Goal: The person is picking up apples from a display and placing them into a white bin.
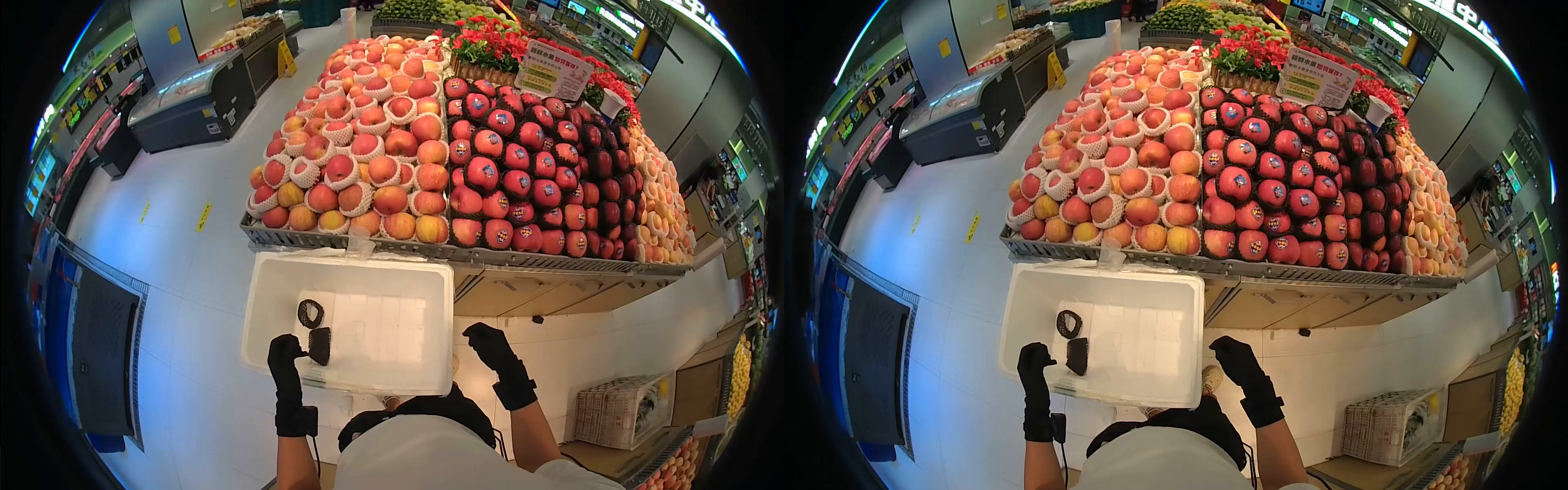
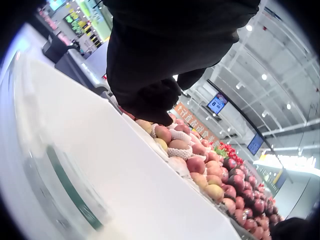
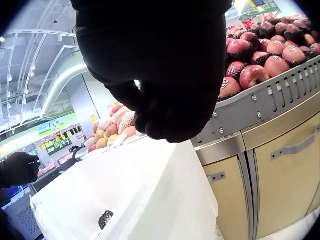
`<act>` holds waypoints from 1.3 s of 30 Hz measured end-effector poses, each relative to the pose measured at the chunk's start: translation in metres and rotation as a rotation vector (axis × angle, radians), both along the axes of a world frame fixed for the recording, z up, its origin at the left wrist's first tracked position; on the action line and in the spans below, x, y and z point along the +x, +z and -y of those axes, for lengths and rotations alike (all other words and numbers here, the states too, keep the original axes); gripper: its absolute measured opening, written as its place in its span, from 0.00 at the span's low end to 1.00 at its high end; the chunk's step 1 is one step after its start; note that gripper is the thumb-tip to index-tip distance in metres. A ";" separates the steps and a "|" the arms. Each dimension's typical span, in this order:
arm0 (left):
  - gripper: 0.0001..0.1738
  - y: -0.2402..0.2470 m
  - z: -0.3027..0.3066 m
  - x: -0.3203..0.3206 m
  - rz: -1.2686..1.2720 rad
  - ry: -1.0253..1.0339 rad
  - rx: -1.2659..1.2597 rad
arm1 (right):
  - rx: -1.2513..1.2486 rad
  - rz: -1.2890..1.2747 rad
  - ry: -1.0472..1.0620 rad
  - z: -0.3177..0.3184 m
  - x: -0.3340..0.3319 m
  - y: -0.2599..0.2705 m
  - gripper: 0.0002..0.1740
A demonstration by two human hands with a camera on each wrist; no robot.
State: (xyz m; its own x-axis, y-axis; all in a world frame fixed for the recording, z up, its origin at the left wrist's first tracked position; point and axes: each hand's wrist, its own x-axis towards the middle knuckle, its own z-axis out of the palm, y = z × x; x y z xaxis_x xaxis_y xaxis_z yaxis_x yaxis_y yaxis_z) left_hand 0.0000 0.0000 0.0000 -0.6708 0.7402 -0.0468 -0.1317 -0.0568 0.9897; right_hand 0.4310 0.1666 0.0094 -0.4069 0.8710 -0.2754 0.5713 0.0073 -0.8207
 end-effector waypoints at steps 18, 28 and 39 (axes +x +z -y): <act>0.31 -0.073 0.037 -0.145 -1.222 0.054 -0.549 | 0.133 0.506 0.028 0.025 -0.046 -0.027 0.35; 0.23 -0.081 0.037 -0.164 -1.248 0.100 -0.417 | 0.099 0.521 0.077 0.030 -0.062 -0.008 0.26; 0.25 -0.120 0.038 -0.185 -0.789 0.091 -0.349 | 0.182 0.556 0.100 0.026 -0.058 -0.044 0.26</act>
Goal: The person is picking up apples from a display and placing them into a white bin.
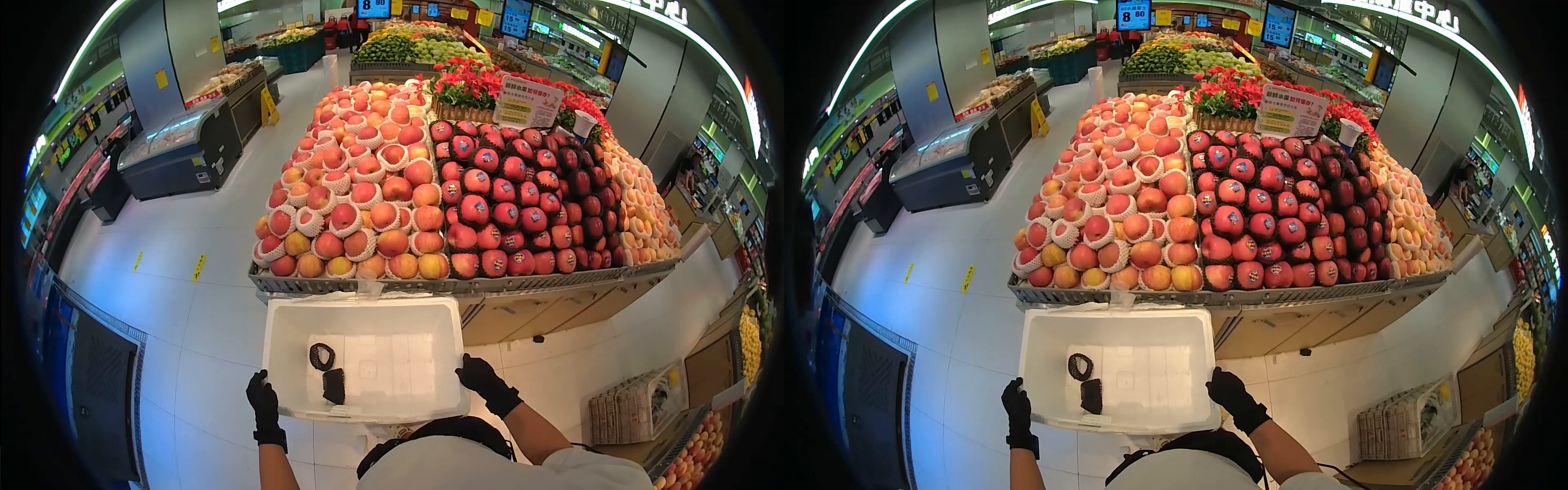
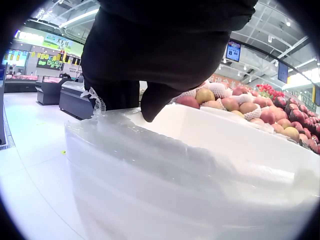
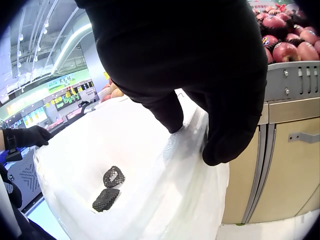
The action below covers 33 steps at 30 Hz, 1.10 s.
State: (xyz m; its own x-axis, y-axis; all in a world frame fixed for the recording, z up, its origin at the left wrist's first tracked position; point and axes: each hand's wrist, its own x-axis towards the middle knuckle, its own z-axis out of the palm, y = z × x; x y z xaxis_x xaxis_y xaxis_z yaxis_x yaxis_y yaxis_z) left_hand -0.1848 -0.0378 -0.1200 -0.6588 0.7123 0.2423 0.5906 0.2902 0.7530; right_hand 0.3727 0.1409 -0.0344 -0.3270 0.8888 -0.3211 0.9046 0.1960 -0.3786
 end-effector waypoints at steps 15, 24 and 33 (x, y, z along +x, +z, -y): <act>0.23 0.043 -0.001 0.023 0.196 -0.002 -0.111 | -0.034 0.032 -0.169 0.014 -0.010 0.023 0.40; 0.24 0.053 -0.005 0.047 0.072 -0.032 -0.159 | 0.071 0.047 -0.070 0.024 0.010 0.006 0.45; 0.31 0.057 -0.009 0.049 0.032 -0.064 -0.329 | 0.032 -0.034 -0.020 0.020 0.025 0.014 0.43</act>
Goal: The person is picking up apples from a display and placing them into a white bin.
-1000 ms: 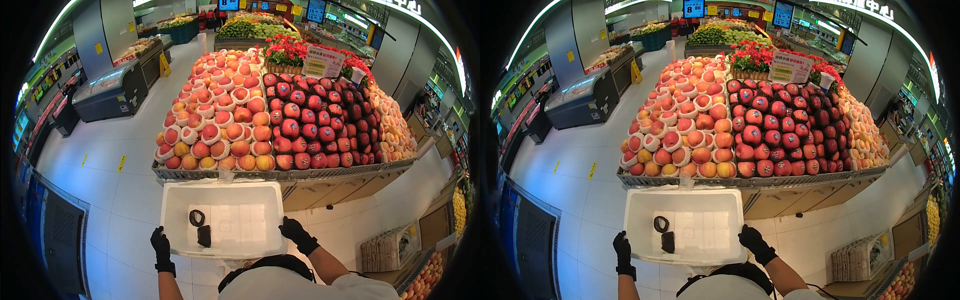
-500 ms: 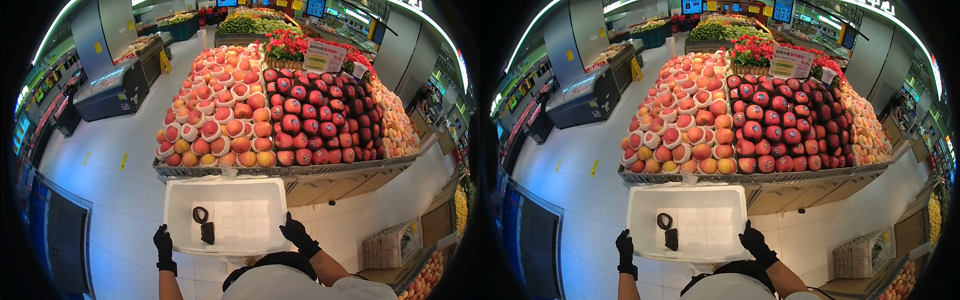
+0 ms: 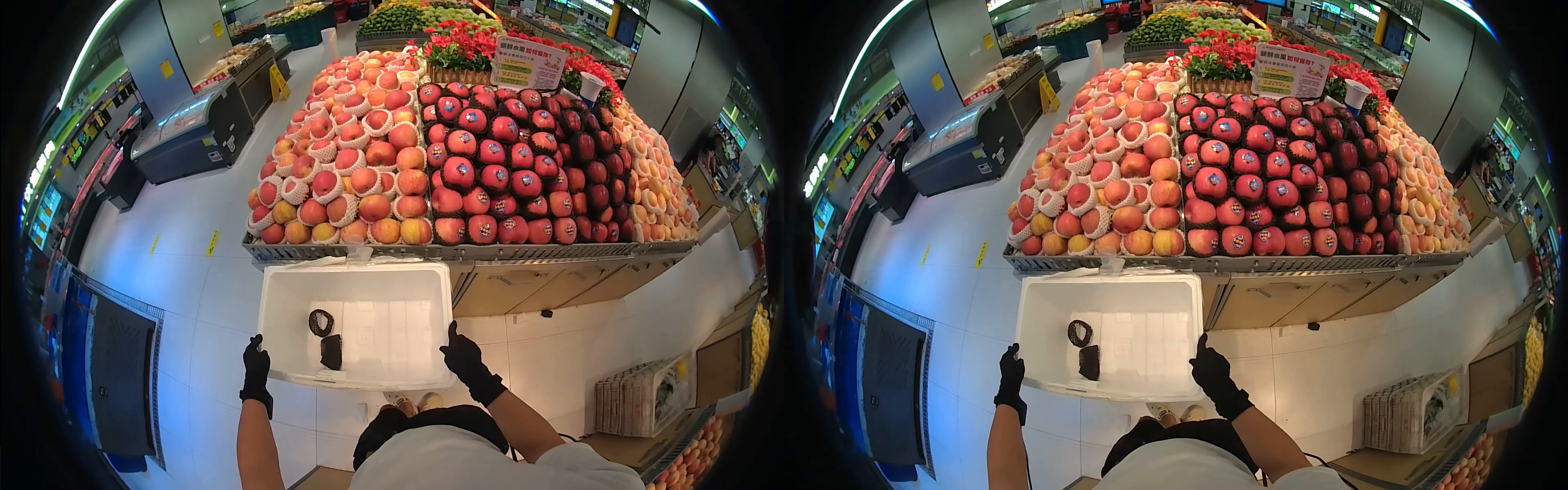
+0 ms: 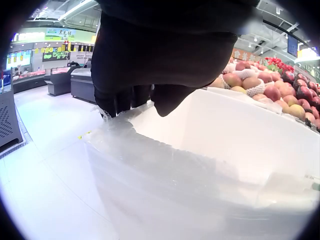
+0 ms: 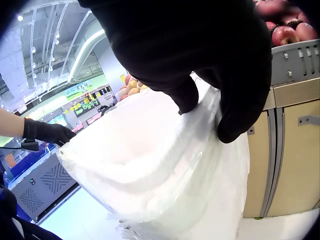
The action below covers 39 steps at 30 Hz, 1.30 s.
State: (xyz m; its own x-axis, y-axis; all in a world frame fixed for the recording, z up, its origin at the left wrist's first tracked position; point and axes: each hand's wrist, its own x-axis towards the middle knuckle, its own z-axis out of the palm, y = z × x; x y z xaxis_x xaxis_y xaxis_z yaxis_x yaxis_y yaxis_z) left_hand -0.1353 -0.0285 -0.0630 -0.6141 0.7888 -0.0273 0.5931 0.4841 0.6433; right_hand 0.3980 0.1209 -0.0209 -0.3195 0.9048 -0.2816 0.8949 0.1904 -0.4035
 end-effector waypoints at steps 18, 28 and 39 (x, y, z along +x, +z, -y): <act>0.56 -0.029 -0.012 0.031 -0.205 0.115 -0.310 | 0.278 -0.023 -0.035 0.011 0.023 -0.048 0.39; 0.43 -0.008 -0.024 0.146 -0.271 -0.007 -0.179 | 0.115 -0.071 -0.163 0.012 0.127 -0.015 0.42; 0.31 0.010 -0.030 0.179 -0.293 -0.445 -0.152 | 0.145 -0.013 -0.272 -0.001 0.225 -0.014 0.43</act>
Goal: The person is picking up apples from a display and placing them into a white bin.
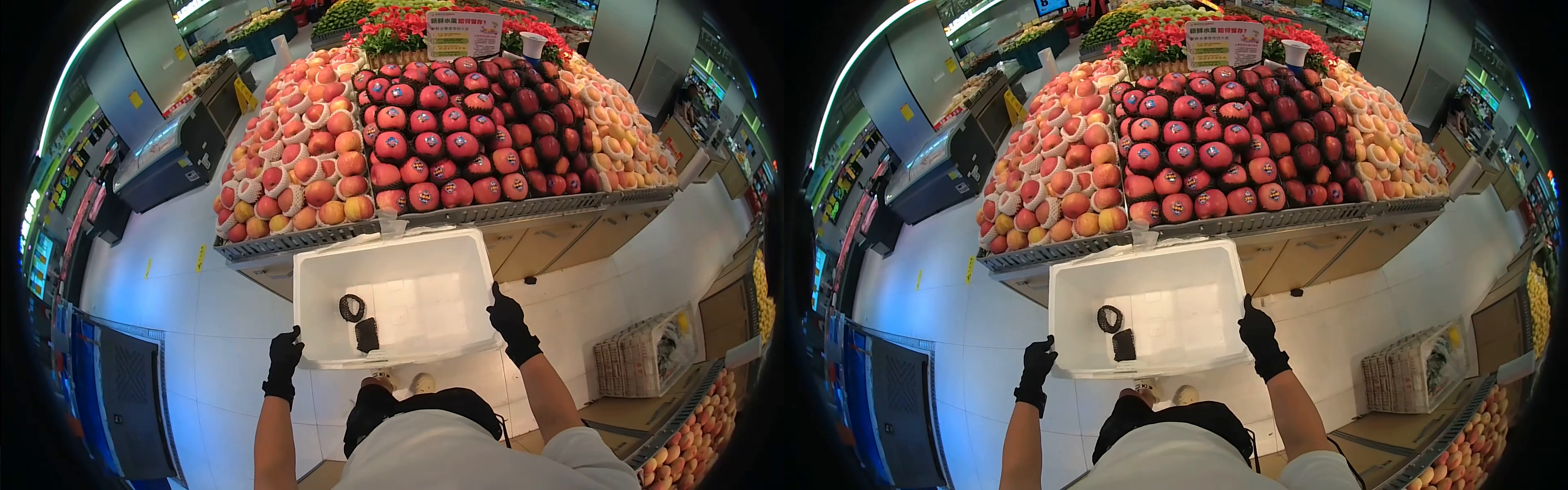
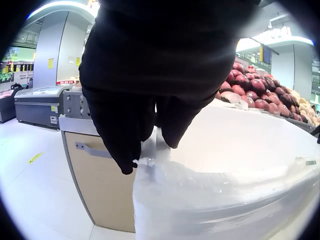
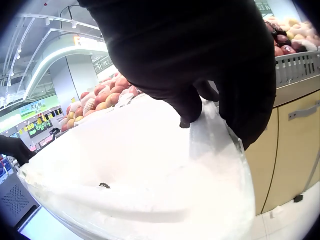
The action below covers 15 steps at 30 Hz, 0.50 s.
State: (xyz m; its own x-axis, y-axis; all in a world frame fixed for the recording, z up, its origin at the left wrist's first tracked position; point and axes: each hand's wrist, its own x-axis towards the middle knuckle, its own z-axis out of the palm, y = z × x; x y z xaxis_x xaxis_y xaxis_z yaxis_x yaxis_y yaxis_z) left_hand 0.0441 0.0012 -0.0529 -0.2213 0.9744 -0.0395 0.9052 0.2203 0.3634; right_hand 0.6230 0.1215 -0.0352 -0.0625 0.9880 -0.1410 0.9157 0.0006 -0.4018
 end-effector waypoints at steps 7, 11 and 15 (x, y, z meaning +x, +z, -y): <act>0.33 0.012 -0.015 0.061 0.070 -0.064 -0.007 | 0.146 0.013 -0.158 -0.002 0.054 -0.002 0.35; 0.33 0.005 -0.018 0.087 0.126 -0.039 -0.037 | 0.121 -0.108 -0.270 0.005 0.081 0.002 0.30; 0.30 -0.006 -0.023 0.118 0.300 0.033 0.019 | 0.262 0.049 -0.225 0.012 0.123 -0.025 0.28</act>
